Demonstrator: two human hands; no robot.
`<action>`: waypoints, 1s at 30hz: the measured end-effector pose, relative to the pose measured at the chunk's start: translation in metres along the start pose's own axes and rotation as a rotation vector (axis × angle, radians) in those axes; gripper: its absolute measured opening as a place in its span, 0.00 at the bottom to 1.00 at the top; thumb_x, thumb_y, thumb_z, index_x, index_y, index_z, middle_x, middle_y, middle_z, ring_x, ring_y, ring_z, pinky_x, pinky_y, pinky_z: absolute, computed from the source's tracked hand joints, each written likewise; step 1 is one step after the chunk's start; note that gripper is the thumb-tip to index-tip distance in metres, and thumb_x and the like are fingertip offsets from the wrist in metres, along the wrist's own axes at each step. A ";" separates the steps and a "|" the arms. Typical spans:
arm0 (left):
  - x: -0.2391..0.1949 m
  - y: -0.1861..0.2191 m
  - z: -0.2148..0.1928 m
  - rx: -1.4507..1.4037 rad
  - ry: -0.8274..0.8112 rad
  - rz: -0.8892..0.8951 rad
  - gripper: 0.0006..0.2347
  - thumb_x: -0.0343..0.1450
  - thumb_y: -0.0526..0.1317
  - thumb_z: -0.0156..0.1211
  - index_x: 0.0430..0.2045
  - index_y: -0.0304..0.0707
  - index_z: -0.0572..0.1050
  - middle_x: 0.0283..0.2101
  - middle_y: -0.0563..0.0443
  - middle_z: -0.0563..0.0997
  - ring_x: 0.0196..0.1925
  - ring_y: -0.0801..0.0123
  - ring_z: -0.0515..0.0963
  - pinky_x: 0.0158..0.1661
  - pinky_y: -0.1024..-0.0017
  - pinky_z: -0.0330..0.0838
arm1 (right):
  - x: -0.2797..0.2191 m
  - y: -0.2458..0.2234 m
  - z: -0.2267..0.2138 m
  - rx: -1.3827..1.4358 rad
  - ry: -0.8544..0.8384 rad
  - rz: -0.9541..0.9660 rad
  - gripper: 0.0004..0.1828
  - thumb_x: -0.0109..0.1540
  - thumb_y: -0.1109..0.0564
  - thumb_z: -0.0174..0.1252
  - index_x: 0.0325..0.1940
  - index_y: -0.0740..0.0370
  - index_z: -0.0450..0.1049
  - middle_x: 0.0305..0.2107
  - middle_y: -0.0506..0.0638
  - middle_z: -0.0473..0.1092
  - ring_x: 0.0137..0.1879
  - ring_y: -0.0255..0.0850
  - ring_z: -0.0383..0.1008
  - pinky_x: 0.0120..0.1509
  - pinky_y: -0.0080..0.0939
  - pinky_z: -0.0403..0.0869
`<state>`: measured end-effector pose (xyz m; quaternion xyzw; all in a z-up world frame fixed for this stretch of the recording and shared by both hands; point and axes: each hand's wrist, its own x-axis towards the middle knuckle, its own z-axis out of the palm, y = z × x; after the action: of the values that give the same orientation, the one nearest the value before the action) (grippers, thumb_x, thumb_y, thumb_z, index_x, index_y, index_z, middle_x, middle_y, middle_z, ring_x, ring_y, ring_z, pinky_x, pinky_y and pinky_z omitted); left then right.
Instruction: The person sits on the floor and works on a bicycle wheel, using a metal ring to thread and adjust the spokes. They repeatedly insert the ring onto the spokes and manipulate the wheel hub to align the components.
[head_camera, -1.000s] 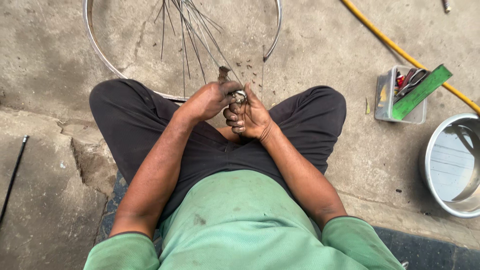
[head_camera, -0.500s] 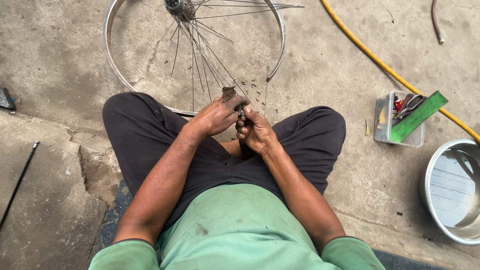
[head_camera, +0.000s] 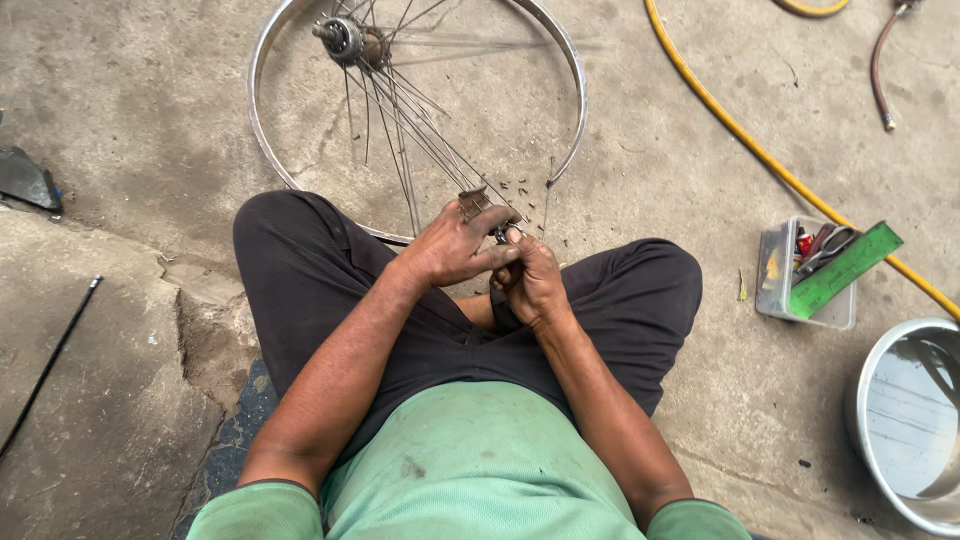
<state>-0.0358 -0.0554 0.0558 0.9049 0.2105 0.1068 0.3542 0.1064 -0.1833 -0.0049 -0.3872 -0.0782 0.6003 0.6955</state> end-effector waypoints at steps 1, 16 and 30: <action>-0.001 -0.001 0.001 0.021 0.013 0.015 0.30 0.71 0.67 0.52 0.61 0.47 0.70 0.55 0.37 0.79 0.57 0.41 0.74 0.59 0.48 0.68 | 0.000 -0.001 0.001 -0.026 0.010 -0.011 0.14 0.65 0.47 0.64 0.38 0.57 0.71 0.22 0.45 0.71 0.23 0.33 0.70 0.28 0.34 0.71; -0.008 0.015 -0.001 -0.073 0.244 0.250 0.33 0.66 0.69 0.58 0.51 0.39 0.74 0.58 0.31 0.74 0.57 0.45 0.76 0.56 0.53 0.73 | -0.031 -0.034 0.024 -0.670 0.042 -0.335 0.14 0.68 0.52 0.60 0.46 0.67 0.76 0.27 0.43 0.72 0.29 0.27 0.69 0.31 0.27 0.70; 0.006 0.013 0.071 -0.860 -0.159 0.060 0.34 0.77 0.62 0.48 0.71 0.37 0.56 0.55 0.40 0.77 0.56 0.58 0.78 0.55 0.64 0.75 | -0.044 -0.046 0.019 -0.637 0.213 -0.314 0.12 0.66 0.53 0.59 0.39 0.66 0.76 0.21 0.45 0.70 0.22 0.30 0.66 0.24 0.30 0.66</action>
<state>-0.0025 -0.1033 0.0137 0.6860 0.0927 0.1250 0.7108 0.1195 -0.2128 0.0532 -0.6279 -0.2467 0.3879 0.6280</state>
